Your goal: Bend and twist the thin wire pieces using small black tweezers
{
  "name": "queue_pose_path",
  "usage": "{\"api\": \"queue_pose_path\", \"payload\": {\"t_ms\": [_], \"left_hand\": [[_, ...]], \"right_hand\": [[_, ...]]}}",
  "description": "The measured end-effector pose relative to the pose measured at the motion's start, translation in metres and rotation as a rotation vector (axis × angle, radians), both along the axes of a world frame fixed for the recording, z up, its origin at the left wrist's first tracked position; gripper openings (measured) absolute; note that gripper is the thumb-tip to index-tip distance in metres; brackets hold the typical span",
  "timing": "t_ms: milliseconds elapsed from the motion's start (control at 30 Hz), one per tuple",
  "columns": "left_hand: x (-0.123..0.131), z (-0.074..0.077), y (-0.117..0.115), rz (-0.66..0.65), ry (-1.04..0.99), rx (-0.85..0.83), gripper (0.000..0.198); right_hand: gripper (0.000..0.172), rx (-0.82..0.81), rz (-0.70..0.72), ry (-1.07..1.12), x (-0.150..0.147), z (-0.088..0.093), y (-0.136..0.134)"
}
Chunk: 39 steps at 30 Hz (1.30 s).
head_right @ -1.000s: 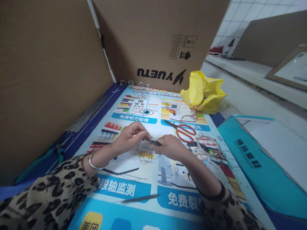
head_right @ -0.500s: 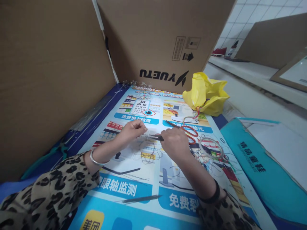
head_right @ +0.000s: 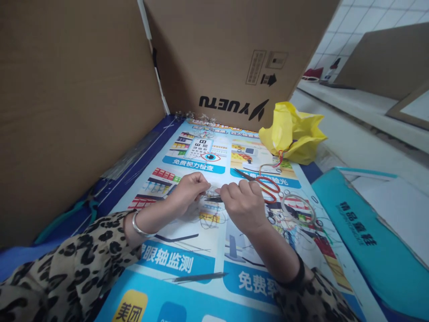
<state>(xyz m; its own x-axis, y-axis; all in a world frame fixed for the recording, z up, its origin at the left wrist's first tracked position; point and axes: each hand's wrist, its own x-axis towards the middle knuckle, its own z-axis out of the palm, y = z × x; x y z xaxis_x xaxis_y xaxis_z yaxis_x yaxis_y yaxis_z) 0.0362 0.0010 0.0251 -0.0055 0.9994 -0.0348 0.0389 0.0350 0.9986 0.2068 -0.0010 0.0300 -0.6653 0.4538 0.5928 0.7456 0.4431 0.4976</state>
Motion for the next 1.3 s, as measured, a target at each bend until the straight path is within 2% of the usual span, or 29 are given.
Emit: {"api": "queue_pose_path", "payload": {"t_ms": [433, 900, 1033, 1167, 1300], "left_hand": [[0.005, -0.011, 0.0, 0.034, -0.018, -0.031, 0.014], [0.007, -0.008, -0.003, 0.026, -0.045, -0.034, 0.016], [0.005, -0.003, -0.003, 0.025, 0.001, 0.068, 0.016], [-0.001, 0.001, -0.002, -0.008, 0.138, 0.295, 0.015], [-0.007, 0.001, -0.002, -0.086, 0.356, 0.526, 0.013]], "right_hand": [[0.023, -0.035, -0.006, 0.021, -0.003, -0.001, -0.001], [0.023, -0.09, -0.019, 0.023, -0.002, -0.003, 0.001], [0.026, -0.128, -0.025, 0.046, -0.003, -0.003, 0.0], [0.028, -0.233, -0.064, 0.062, -0.006, 0.0, -0.003], [0.016, -0.424, -0.175, -0.008, -0.009, 0.004, -0.007]]}}
